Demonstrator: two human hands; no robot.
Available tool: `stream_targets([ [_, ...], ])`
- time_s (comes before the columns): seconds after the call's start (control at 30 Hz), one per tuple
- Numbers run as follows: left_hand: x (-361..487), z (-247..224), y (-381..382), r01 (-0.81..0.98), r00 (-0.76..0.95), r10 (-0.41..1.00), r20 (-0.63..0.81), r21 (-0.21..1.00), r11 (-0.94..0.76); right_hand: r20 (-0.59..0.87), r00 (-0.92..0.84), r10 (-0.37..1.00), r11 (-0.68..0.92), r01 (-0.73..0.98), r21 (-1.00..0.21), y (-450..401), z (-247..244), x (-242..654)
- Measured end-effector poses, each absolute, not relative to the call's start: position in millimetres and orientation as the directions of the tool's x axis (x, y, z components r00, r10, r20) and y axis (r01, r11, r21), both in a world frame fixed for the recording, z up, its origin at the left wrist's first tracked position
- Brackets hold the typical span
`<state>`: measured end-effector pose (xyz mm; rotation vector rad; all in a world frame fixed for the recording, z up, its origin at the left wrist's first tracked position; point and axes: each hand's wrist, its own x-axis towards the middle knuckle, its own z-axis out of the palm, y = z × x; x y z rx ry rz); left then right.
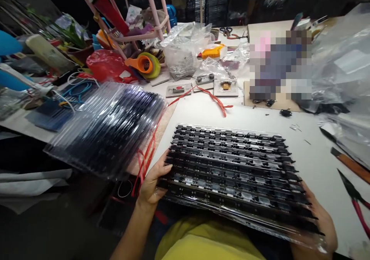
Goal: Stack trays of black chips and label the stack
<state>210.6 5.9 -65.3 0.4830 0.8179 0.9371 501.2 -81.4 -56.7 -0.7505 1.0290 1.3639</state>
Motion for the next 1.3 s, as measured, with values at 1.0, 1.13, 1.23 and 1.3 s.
stream_targets([
  [1.0,211,-66,12,-0.511,0.046,0.8,-0.598,0.674,0.533,-0.539,0.253,0.803,-0.054,-0.871,-0.489,-85,-68,508],
  [1.13,207,-71,12,-0.477,0.066,0.836,-0.545,0.719,0.506,-0.53,0.409,0.742,0.021,-0.806,-0.592,-85,-70,508],
  [1.23,207,-72,12,-0.438,0.145,0.844,-0.516,0.732,0.522,-0.537,0.384,0.751,0.008,-0.819,-0.574,-84,-70,509],
  [1.3,208,-71,12,-0.433,0.185,0.842,-0.507,0.727,0.533,-0.547,0.379,0.746,0.007,-0.826,-0.563,-84,-71,510],
])
